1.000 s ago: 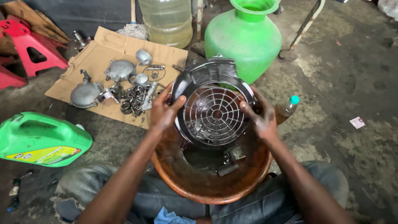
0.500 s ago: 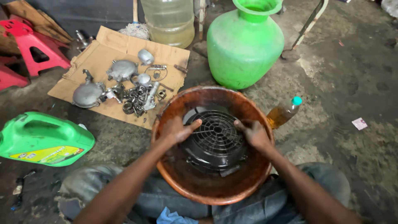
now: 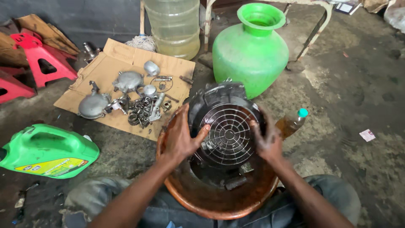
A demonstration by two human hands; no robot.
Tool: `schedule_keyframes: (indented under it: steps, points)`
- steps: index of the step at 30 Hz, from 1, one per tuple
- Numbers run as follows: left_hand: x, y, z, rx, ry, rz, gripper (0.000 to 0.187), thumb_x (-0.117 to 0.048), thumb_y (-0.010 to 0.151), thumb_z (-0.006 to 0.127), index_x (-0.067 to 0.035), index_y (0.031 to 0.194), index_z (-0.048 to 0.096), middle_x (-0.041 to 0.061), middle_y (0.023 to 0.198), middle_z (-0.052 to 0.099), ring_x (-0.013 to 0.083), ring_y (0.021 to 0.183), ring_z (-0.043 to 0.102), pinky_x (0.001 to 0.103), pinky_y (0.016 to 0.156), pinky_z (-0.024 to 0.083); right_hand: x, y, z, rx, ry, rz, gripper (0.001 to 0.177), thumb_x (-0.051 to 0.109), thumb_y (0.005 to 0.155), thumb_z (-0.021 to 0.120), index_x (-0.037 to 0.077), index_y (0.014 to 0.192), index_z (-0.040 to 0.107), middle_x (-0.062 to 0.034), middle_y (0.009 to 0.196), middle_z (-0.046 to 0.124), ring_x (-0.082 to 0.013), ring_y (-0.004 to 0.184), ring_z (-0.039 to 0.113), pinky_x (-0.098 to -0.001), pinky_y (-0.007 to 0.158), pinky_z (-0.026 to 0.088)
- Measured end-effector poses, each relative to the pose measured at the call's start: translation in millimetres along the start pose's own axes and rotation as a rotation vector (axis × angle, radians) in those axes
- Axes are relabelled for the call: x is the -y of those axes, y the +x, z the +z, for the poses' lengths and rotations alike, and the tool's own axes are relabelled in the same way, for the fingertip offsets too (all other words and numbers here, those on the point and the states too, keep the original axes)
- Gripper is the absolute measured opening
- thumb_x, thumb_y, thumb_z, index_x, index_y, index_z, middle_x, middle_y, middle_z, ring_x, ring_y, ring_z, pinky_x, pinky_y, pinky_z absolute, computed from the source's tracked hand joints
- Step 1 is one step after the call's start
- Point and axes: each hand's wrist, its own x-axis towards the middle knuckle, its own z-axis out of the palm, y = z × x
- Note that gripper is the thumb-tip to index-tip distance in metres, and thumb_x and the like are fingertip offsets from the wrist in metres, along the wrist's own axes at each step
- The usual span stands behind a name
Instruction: The person scrubs a black circular mechanical part in a basin filled with dark liquid. They pour more liquid from a plastic bottle onto the part and continue scrubbing by hand. Finally, they place the cleaned part on a cardboard sheet with other parts and wipe their hands with a cloth.
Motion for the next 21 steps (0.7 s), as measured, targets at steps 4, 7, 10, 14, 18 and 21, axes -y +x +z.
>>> schedule_keyframes:
  steps: [4, 7, 10, 14, 18, 21]
  points:
    - [4, 5, 7, 0.518, 0.032, -0.461, 0.093, -0.069, 0.086, 0.056, -0.006, 0.153, 0.040, 0.025, 0.149, 0.052, 0.0410, 0.137, 0.054, 0.051, 0.115, 0.041, 2, -7, -1, 0.190, -0.170, 0.118, 0.065, 0.045, 0.101, 0.053, 0.012, 0.154, 0.040, -0.0233, 0.151, 0.053, -0.0353, 0.138, 0.053, -0.0469, 0.117, 0.041]
    - [7, 6, 5, 0.280, -0.003, -0.307, 0.095, -0.066, 0.091, 0.053, -0.002, 0.157, 0.026, 0.027, 0.156, 0.040, 0.0457, 0.136, 0.048, 0.057, 0.110, 0.036, 10, 1, 2, 0.050, -0.126, -0.104, 0.061, 0.044, 0.103, 0.051, 0.012, 0.154, 0.042, -0.0227, 0.153, 0.054, -0.0362, 0.141, 0.053, -0.0463, 0.118, 0.041]
    - [1, 1, -3, 0.394, 0.025, -0.311, 0.095, -0.067, 0.093, 0.051, -0.001, 0.157, 0.028, 0.031, 0.152, 0.045, 0.0464, 0.135, 0.049, 0.055, 0.114, 0.037, 13, -5, 0, 0.120, -0.240, -0.054, 0.066, 0.047, 0.104, 0.049, 0.013, 0.159, 0.036, -0.0239, 0.150, 0.055, -0.0378, 0.140, 0.052, -0.0455, 0.119, 0.041]
    - [-4, 13, -12, 0.508, 0.098, -0.440, 0.093, -0.070, 0.088, 0.051, -0.009, 0.156, 0.032, 0.024, 0.150, 0.049, 0.0422, 0.139, 0.048, 0.054, 0.114, 0.037, 16, 1, -4, 0.191, -0.252, 0.029, 0.083, 0.051, 0.098, 0.053, 0.009, 0.162, 0.022, -0.0277, 0.147, 0.051, -0.0435, 0.135, 0.049, -0.0498, 0.113, 0.038]
    - [-6, 11, -15, 0.173, 0.008, -0.191, 0.093, -0.065, 0.094, 0.053, 0.003, 0.154, 0.032, 0.033, 0.150, 0.045, 0.0484, 0.134, 0.047, 0.055, 0.105, 0.040, 20, -4, -1, 0.023, -0.259, -0.230, 0.067, 0.048, 0.105, 0.047, 0.012, 0.160, 0.035, -0.0257, 0.155, 0.053, -0.0415, 0.140, 0.053, -0.0484, 0.118, 0.040]
    - [-5, 14, -13, 0.718, 0.201, -0.605, 0.081, -0.072, 0.090, 0.048, -0.016, 0.149, 0.050, 0.021, 0.145, 0.059, 0.0378, 0.137, 0.057, 0.052, 0.115, 0.043, 21, -5, 0, 0.329, -0.255, 0.206, 0.084, 0.055, 0.097, 0.058, 0.012, 0.162, 0.026, -0.0306, 0.146, 0.050, -0.0422, 0.139, 0.047, -0.0487, 0.117, 0.036]
